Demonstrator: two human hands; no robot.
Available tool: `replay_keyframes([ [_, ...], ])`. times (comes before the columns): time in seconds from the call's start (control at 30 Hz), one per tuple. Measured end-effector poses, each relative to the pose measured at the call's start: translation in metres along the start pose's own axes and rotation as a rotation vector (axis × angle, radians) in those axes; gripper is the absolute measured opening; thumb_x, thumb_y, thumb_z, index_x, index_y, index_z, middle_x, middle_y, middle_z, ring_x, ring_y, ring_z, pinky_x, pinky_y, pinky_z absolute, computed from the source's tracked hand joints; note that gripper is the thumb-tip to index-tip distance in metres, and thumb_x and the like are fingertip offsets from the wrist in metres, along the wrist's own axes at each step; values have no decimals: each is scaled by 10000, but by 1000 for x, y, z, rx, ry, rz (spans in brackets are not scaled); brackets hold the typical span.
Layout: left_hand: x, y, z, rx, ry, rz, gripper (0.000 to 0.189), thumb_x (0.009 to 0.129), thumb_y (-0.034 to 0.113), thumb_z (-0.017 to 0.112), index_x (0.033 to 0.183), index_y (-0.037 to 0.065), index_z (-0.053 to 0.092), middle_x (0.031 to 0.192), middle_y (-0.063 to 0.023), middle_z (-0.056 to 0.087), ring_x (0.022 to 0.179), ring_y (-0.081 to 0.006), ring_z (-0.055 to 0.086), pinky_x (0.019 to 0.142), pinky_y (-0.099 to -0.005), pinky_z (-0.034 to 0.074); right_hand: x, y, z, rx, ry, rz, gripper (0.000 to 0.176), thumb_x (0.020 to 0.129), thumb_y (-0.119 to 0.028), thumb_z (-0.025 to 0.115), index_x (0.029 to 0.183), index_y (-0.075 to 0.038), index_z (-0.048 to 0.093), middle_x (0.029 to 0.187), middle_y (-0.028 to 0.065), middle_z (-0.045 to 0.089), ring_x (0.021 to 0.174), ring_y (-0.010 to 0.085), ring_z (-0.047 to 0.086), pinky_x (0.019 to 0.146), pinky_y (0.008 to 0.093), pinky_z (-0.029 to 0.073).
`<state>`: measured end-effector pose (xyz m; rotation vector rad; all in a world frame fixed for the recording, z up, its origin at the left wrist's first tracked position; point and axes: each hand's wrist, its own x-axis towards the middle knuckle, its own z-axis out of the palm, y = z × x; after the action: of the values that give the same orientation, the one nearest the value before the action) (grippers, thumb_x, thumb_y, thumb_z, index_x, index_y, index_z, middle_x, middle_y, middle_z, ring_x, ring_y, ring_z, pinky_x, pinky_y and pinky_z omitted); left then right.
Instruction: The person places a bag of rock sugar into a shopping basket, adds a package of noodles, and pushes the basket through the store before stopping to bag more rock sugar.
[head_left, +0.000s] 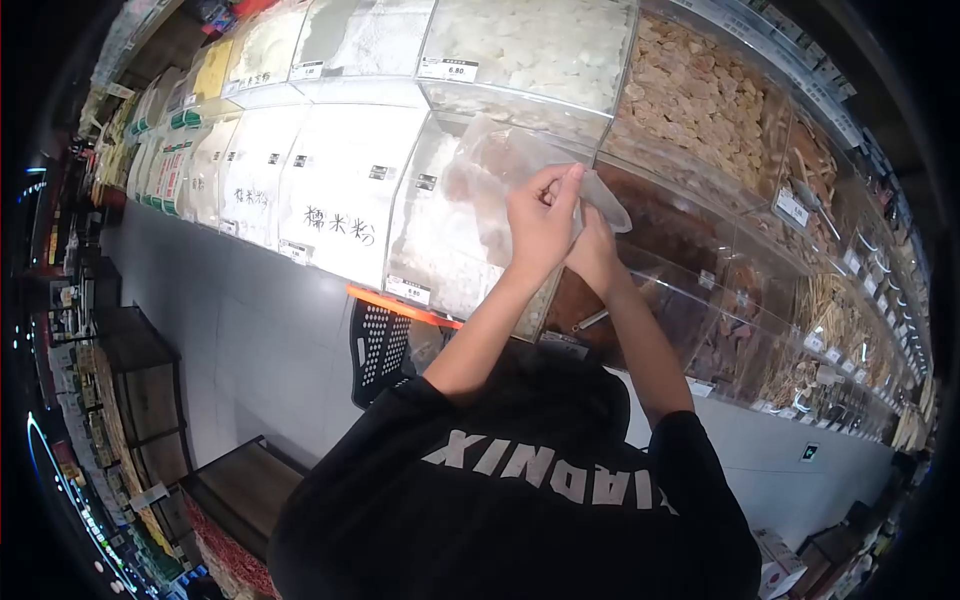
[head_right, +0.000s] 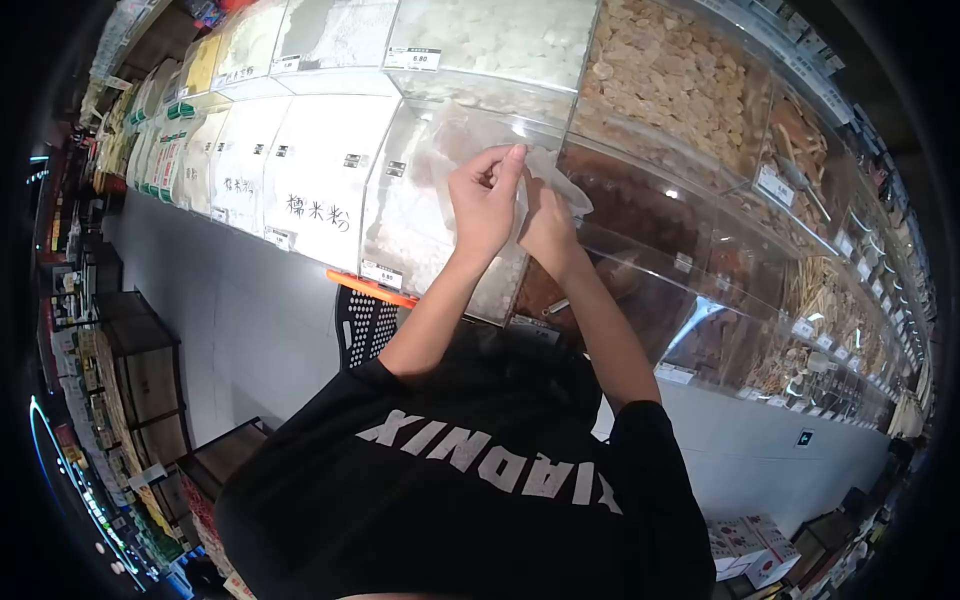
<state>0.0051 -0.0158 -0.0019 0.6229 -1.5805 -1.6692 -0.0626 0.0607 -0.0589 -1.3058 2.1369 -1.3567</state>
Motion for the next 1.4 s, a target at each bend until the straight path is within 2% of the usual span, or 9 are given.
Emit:
replay_keyframes([
  [0.47, 35, 3, -25, -98, 37, -107, 227, 997, 206, 646, 1006, 0, 743, 612, 98, 482, 511, 3, 333, 463, -196, 228, -62, -26, -63, -140, -164, 581, 723, 782, -412, 798, 1330, -1, 566, 770, 100, 626, 685, 230, 613, 653, 367, 501],
  [0.53, 42, 2, -34, -95, 24, -115, 206, 1001, 147, 634, 1031, -31, 734, 666, 93, 518, 578, 6, 353, 514, -198, 245, -79, -6, -61, 33, 16, 297, 723, 795, -429, 794, 1338, -9, 567, 727, 42, 599, 588, 165, 582, 523, 332, 454],
  [0.63, 48, 5, -47, -124, 46, -146, 202, 1002, 158, 635, 1009, -19, 732, 639, 97, 497, 557, 10, 335, 500, -199, 229, -90, -32, -102, 370, -127, 654, 647, 841, -407, 764, 1327, -22, 580, 738, 14, 580, 493, 85, 510, 408, 255, 362],
  [0.73, 57, -8, -55, -177, 90, -177, 210, 1003, 187, 638, 975, -1, 727, 613, 95, 491, 520, 13, 319, 470, -203, 211, -111, -18, -123, 729, 77, 539, 561, 888, -364, 726, 1310, -21, 586, 735, 20, 571, 436, 40, 449, 356, 206, 282],
  [0.93, 52, -4, -73, -198, 39, -323, 246, 1000, 271, 644, 1028, 44, 733, 641, 93, 504, 508, 9, 351, 448, -196, 234, -49, 1, -162, 477, 500, 609, 469, 935, -358, 680, 1236, -7, 605, 725, 11, 563, 412, 65, 435, 354, 223, 287],
  [1.03, 45, 3, -75, -208, 77, -319, 201, 1005, 209, 634, 981, 33, 729, 607, 89, 500, 481, 11, 331, 420, -208, 226, -3, 24, -173, 215, 521, 615, 351, 948, -395, 662, 988, -47, 627, 713, 14, 566, 434, 51, 460, 355, 220, 282],
  [1.17, 34, 6, -81, -236, 55, -333, 200, 1003, 205, 636, 991, 27, 727, 602, 96, 487, 480, 16, 338, 418, -198, 238, 50, 80, -187, 34, 452, 516, 365, 943, -389, 674, 1046, -40, 657, 679, -3, 532, 427, 53, 456, 365, 234, 299],
  [1.23, 27, 9, -81, -258, 56, -342, 184, 995, 187, 646, 991, 20, 723, 604, 100, 489, 475, 17, 344, 422, -192, 243, 77, 97, -195, -256, 336, 503, 486, 930, -444, 653, 1141, -6, 671, 762, 110, 668, 577, 205, 662, 538, 348, 505],
  [1.4, 10, 11, -79, -203, 104, -323, 159, 973, 159, 677, 997, 8, 719, 604, 105, 475, 488, 15, 348, 443, -192, 255, 124, 114, -194, -872, 209, 402, 669, 895, -597, 592, 1278, -48, 619, 975, 203, 727, 950, 365, 701, 837, 478, 534],
])
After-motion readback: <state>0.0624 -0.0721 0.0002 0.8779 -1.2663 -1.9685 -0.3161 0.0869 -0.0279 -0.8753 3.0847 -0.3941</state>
